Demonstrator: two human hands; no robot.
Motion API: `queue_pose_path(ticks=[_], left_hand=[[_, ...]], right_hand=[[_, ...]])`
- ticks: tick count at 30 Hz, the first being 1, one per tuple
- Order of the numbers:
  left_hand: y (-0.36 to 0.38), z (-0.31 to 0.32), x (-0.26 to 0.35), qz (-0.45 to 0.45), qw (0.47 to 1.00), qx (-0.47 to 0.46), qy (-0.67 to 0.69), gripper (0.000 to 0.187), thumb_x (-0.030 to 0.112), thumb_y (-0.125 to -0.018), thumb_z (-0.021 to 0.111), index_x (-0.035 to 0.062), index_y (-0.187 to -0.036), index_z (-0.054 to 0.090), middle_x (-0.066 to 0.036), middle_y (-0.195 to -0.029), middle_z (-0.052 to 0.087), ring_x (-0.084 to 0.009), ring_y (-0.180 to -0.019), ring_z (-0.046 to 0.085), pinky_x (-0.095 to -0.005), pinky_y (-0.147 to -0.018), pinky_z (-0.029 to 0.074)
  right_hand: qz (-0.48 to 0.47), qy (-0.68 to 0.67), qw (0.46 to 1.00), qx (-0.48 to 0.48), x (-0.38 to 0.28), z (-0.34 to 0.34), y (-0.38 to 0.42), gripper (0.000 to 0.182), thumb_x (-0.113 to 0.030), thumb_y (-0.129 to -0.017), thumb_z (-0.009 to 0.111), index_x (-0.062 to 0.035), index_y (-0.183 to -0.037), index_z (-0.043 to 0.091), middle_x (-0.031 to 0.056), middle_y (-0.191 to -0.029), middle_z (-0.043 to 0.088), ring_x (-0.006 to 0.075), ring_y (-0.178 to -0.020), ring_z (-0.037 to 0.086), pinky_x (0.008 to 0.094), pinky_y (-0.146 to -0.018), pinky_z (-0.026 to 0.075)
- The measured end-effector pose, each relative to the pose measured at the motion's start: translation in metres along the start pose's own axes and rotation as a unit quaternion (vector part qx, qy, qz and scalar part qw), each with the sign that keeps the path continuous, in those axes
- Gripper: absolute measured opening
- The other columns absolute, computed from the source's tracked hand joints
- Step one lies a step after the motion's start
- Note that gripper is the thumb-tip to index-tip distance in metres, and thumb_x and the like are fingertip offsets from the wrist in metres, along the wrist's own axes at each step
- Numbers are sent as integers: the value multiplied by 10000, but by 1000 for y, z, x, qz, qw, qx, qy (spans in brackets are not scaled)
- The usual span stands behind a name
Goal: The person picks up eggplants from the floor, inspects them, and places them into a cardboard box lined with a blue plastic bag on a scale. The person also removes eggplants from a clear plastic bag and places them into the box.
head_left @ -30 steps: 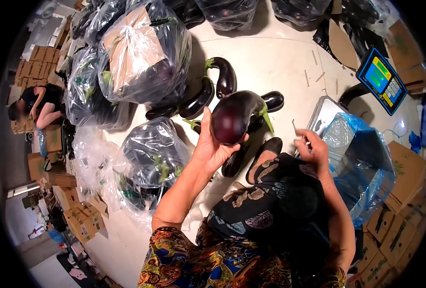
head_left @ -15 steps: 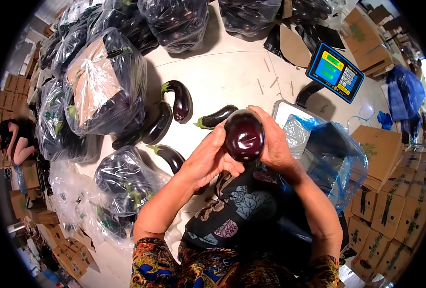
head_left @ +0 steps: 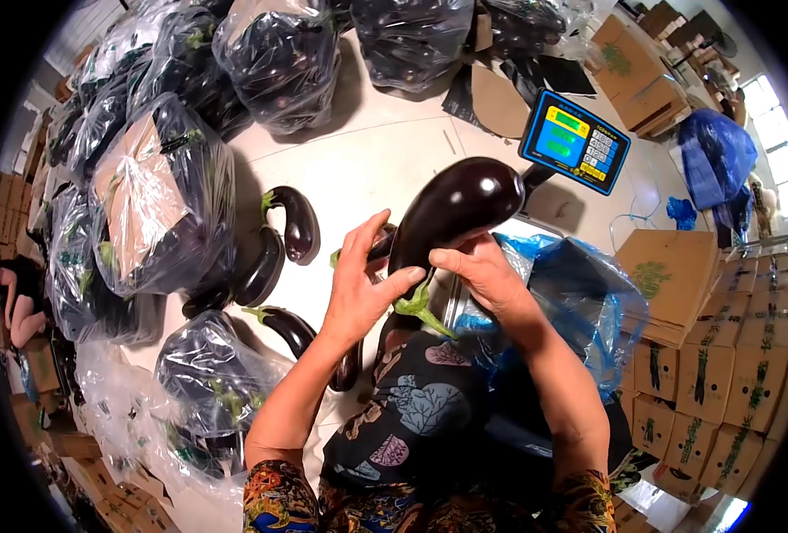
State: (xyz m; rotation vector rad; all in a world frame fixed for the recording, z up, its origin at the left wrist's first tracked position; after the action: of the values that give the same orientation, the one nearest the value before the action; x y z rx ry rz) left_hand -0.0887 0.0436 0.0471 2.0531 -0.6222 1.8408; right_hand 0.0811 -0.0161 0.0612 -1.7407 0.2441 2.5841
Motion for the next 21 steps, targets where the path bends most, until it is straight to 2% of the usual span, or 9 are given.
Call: queue_pose_path(ticks=[2, 6, 9, 12, 14, 15, 18, 19, 21], left_hand=[[-10, 5, 6, -111, 978, -85, 152, 795, 246, -770, 765, 11, -1415, 365, -162, -1248, 525, -222, -1116, 534, -340, -913, 465], [-13, 22, 8, -145, 967, -89, 190, 698, 322, -826, 695, -22, -1371, 425, -139, -1158, 592, -172, -986, 578, -292, -889, 459], [-11, 30, 4, -173, 946, -118, 248, 553, 313, -892, 608, -22, -1311, 476, -113, -1105, 605, -155, -976, 583, -278, -820, 483], [-6, 34, 16, -224, 883, -157, 382, 403, 286, -961, 499, -21, -1221, 519, -110, -1022, 622, -187, -908, 633, -287, -700, 536], [-2, 36, 1, -308, 753, -273, 514, 390, 282, -966, 493, -35, -1190, 524, -147, -1002, 640, -238, -840, 668, -343, -680, 577], [1, 43, 6, -361, 725, -249, 531, 362, 256, -972, 478, -47, -1164, 529, -167, -962, 654, -278, -786, 681, -387, -673, 596], [4, 61, 9, -358, 811, -235, 399, 363, 286, -984, 483, -35, -1134, 563, -120, -919, 664, -171, -728, 667, -264, -633, 571], [2, 63, 1, -306, 854, -297, 296, 358, 302, -990, 480, -21, -1092, 596, -96, -888, 664, -101, -726, 640, -193, -583, 512], [-4, 59, -10, -277, 894, -306, 176, 396, 312, -968, 524, -36, -1145, 593, -78, -865, 650, -109, -725, 610, -206, -589, 482]], right_hand=[[25, 18, 1000, -2, -1, -8, -6, 513, -169, -815, 718, -2, -1252, 508, 73, -1189, 575, 167, -1110, 517, 305, -987, 395], [42, -9, 999, 30, 14, -21, 0, 537, -333, -905, 639, 1, -1291, 473, 72, -1191, 559, 154, -1101, 499, 295, -975, 386], [25, -1, 999, 41, 11, -27, 12, 502, -330, -943, 589, 2, -1301, 469, 65, -1199, 552, 146, -1105, 488, 306, -981, 378], [3, -16, 1000, 24, 0, -36, 23, 475, -232, -952, 573, -7, -1340, 418, 67, -1245, 524, 152, -1136, 487, 327, -1002, 378], [-36, -91, 995, 26, -13, -30, 31, 484, -188, -948, 570, -11, -1359, 386, 69, -1265, 507, 160, -1155, 487, 331, -1013, 379], [-15, -149, 989, 9, -15, -34, 36, 492, -142, -942, 561, -12, -1370, 357, 75, -1284, 486, 177, -1193, 474, 332, -1030, 375], [-8, -198, 980, 18, -22, -42, 53, 422, -137, -953, 534, -3, -1329, 398, 91, -1230, 520, 183, -1140, 526, 330, -972, 439], [14, -199, 978, 59, -26, -45, 64, 393, -147, -958, 522, 9, -1304, 421, 88, -1171, 559, 182, -1064, 567, 327, -936, 464], [80, -189, 977, 64, -32, -70, 95, 377, -153, -950, 526, -10, -1289, 444, 78, -1124, 596, 171, -1015, 595, 305, -914, 476]])
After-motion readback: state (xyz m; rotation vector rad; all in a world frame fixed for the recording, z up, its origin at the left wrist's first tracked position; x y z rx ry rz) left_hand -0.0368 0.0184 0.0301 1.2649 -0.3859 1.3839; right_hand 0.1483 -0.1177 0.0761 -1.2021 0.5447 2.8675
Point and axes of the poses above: each hand's wrist, its own y-axis away from the middle knuckle, its own z-axis out of the palm, x = y × z, the point moved 2 cm from there along -y, towards the middle knuckle
